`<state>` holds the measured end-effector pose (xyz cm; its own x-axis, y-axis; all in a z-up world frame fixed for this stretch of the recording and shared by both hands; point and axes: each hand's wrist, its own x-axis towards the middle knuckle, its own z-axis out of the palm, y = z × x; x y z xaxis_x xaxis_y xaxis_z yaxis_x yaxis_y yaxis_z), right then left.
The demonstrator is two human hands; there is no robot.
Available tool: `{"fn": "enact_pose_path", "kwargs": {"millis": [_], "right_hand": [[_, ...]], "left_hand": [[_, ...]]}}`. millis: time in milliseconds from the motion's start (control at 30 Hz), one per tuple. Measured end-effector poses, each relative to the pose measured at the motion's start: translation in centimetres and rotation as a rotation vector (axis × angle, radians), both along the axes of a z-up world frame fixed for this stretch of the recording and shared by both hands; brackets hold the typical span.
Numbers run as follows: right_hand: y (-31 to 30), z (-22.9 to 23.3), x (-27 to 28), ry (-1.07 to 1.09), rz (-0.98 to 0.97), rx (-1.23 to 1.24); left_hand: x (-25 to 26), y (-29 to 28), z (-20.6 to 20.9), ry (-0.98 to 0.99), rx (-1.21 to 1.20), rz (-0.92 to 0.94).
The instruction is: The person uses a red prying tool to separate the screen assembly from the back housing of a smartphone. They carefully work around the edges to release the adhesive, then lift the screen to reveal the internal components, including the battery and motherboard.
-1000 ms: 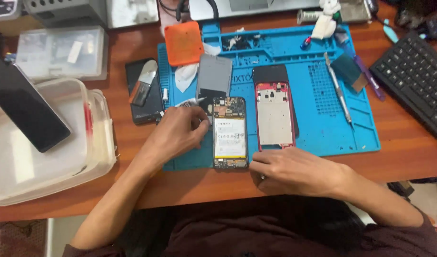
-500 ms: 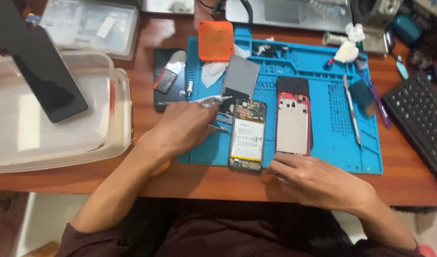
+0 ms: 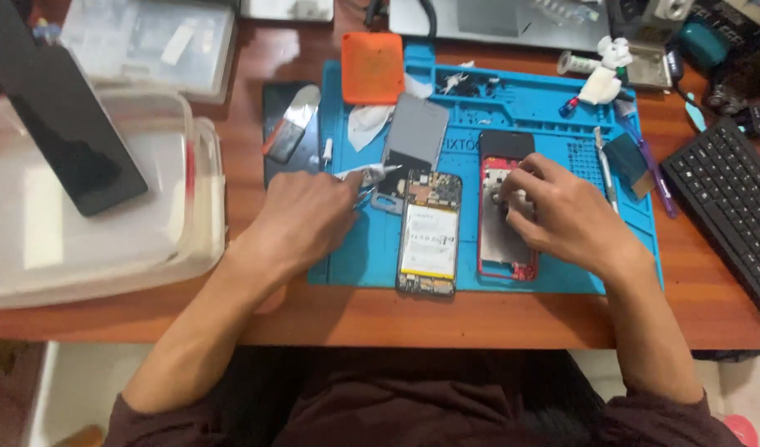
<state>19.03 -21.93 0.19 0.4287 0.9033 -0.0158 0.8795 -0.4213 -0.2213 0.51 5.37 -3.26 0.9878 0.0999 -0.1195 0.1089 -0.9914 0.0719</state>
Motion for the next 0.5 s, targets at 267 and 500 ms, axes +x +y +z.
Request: {"fn": "enact_pose_path", "kwargs": {"millis": [267,500], "right_hand": [[1.6,-2.5,-2.6,-0.092,0.262,0.311],[1.9,-3.0,-2.6,0.032,0.27,0.283]], "left_hand": [[1.1,-4.1,0.4,-0.435,-0.17,-0.389],[1.4,-5.0,-0.9,-0.464,-0.085,-0.417]]}}
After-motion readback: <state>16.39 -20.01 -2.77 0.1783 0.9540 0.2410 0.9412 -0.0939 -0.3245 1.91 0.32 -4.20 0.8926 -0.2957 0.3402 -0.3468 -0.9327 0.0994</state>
